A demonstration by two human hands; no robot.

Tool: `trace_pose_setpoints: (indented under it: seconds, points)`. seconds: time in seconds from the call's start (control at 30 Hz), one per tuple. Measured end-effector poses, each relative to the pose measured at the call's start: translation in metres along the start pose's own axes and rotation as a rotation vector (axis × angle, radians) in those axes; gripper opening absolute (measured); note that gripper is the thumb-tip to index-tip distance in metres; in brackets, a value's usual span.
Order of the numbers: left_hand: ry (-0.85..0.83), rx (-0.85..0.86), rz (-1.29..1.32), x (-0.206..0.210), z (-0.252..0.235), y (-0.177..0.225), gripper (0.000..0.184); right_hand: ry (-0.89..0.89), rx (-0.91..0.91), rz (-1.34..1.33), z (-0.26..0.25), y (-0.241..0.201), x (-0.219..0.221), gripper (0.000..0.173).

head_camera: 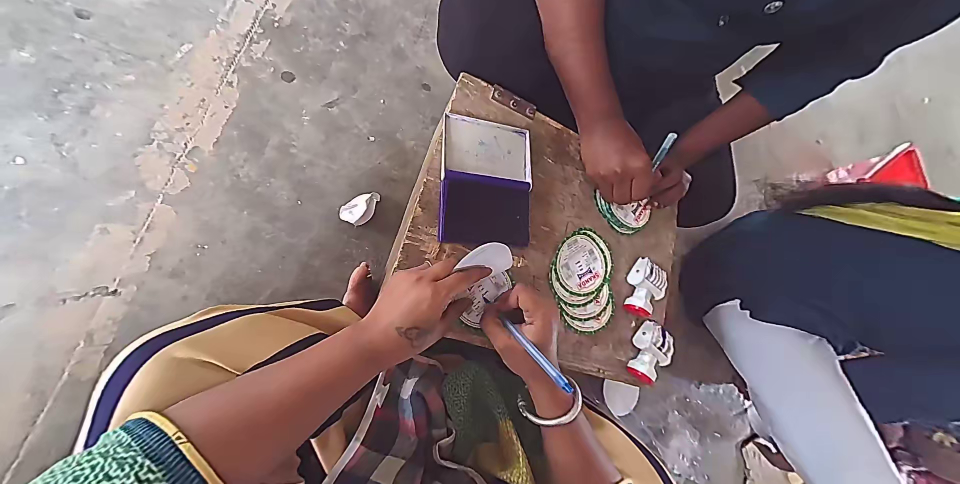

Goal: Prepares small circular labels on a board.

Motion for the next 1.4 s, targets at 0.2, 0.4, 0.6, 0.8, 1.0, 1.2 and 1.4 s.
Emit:
trace_pose_setpoints:
  seconds: [0.2, 0.4, 0.6, 0.8, 1.0, 1.2, 1.4]
  points:
    - [0.016, 0.004, 0.011, -0.0002, -0.0001, 0.0002, 0.035, 0.012, 0.004, -0.022, -0.0007, -0.0007, -0.0002, 0.015]
    - [0.01, -0.003, 0.018, -0.0007, -0.0007, 0.0005, 0.035, 0.036, -0.004, -0.027, -0.0015, -0.0004, -0.0019, 0.013]
    - [0.018, 0.0, 0.012, -0.0009, -0.0008, 0.0014, 0.035, 0.01, 0.002, -0.005, -0.0017, -0.0014, -0.0002, 0.011]
    - [0.018, 0.006, 0.017, -0.0001, -0.0008, 0.0009, 0.036, -0.006, 0.039, -0.04, -0.0016, -0.0003, -0.0001, 0.012]
    - [0.015, 0.003, 0.013, 0.0, -0.0008, 0.0011, 0.035, 0.025, 0.03, -0.072, -0.0026, -0.0007, -0.0012, 0.009]
    - [0.015, 0.003, 0.008, 0.0, -0.0012, 0.0012, 0.035, 0.027, 0.065, -0.063, -0.0036, 0.0013, 0.0002, 0.011]
    - [0.012, -0.01, 0.008, 0.0, -0.0013, 0.0015, 0.035, 0.024, 0.052, -0.072, -0.0036, -0.0002, -0.0006, 0.01]
Point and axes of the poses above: each hand's wrist, its own z-axis away from the middle knuckle, its own x-axis out of the palm, y = z × x, the point moved 7 cm from there along -z, towards the middle knuckle, and after that the axes turned 2 degrees about -z, right-handed, at the moved point
